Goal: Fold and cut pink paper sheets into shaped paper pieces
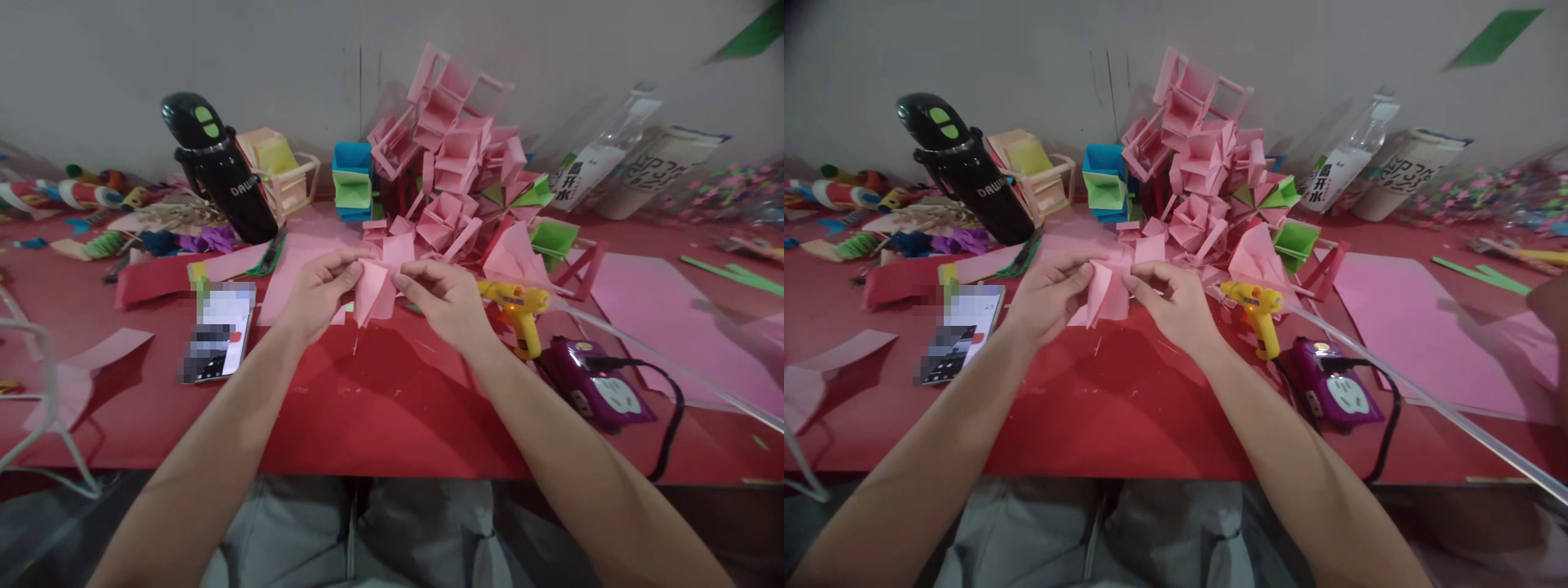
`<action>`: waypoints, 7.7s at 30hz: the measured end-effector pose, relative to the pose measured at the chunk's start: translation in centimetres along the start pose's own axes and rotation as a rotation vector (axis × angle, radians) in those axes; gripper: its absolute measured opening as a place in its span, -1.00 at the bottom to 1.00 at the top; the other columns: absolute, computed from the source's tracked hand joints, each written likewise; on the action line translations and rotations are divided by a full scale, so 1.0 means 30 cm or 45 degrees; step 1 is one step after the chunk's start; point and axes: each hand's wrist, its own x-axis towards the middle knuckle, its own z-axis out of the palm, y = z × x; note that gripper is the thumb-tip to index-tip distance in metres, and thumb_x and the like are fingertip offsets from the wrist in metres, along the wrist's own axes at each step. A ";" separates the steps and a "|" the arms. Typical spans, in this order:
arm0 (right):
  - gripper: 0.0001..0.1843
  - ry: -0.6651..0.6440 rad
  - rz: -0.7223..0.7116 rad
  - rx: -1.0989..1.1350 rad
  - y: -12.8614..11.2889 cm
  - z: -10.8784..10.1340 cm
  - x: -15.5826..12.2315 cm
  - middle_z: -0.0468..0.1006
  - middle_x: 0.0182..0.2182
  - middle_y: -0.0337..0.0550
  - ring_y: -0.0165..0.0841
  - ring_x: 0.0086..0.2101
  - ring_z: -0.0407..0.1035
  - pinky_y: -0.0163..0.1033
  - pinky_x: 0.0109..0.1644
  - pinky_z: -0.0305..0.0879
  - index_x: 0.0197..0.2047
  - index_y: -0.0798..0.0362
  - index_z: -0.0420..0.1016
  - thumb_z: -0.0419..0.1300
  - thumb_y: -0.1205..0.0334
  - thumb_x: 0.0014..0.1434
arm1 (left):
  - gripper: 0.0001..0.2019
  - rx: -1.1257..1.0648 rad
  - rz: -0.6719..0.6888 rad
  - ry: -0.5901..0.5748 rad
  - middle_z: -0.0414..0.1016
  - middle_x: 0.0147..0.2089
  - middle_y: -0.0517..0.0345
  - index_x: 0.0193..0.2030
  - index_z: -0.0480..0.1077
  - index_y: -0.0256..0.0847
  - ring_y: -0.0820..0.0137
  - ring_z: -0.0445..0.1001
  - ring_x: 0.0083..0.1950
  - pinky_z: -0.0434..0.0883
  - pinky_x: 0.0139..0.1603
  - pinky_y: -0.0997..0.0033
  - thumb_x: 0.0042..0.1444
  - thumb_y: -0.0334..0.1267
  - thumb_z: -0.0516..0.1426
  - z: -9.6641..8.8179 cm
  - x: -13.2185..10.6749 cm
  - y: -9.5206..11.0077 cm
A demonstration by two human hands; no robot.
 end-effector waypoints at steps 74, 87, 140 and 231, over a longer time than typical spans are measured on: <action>-0.47 -0.226 -0.089 -0.524 0.010 -0.046 0.016 0.37 -0.59 -0.25 -0.43 -0.51 0.18 -0.26 -0.39 0.12 -0.56 0.07 0.44 0.21 -0.17 0.25 | -0.86 0.638 0.091 -0.098 0.60 -0.27 0.09 -0.33 0.50 -0.22 0.35 0.54 -0.24 0.47 -0.16 0.34 0.12 -0.19 0.23 0.028 -0.024 0.024; -0.52 -0.340 -0.098 -0.507 0.021 -0.045 0.015 0.49 -0.53 -0.21 -0.42 -0.47 0.28 -0.28 -0.36 0.17 -0.46 0.10 0.55 0.20 -0.12 0.28 | -0.83 0.698 0.194 0.009 0.55 -0.40 0.14 -0.43 0.46 -0.21 0.40 0.46 -0.35 0.41 -0.27 0.38 0.15 -0.22 0.21 0.030 -0.027 0.037; -0.64 -0.056 -0.060 -0.079 0.053 -0.008 0.002 0.52 -0.36 -0.23 -0.39 -0.36 0.42 -0.27 -0.27 0.39 -0.27 0.04 0.43 0.43 0.01 0.06 | -0.76 0.571 0.121 -0.139 0.66 -0.10 0.01 -0.14 0.59 -0.25 0.23 0.61 -0.05 0.56 -0.03 0.27 0.13 -0.16 0.28 0.026 -0.036 0.039; -0.79 0.011 -0.546 -0.581 0.042 -0.035 -0.024 0.67 -0.28 -0.17 -0.34 -0.32 0.52 -0.24 -0.19 0.43 -0.12 -0.06 0.60 0.13 0.14 0.37 | -0.87 0.810 0.574 0.038 0.70 -0.17 0.12 -0.24 0.63 -0.09 0.26 0.64 -0.10 0.56 0.02 0.25 0.15 -0.12 0.30 0.009 -0.060 0.061</action>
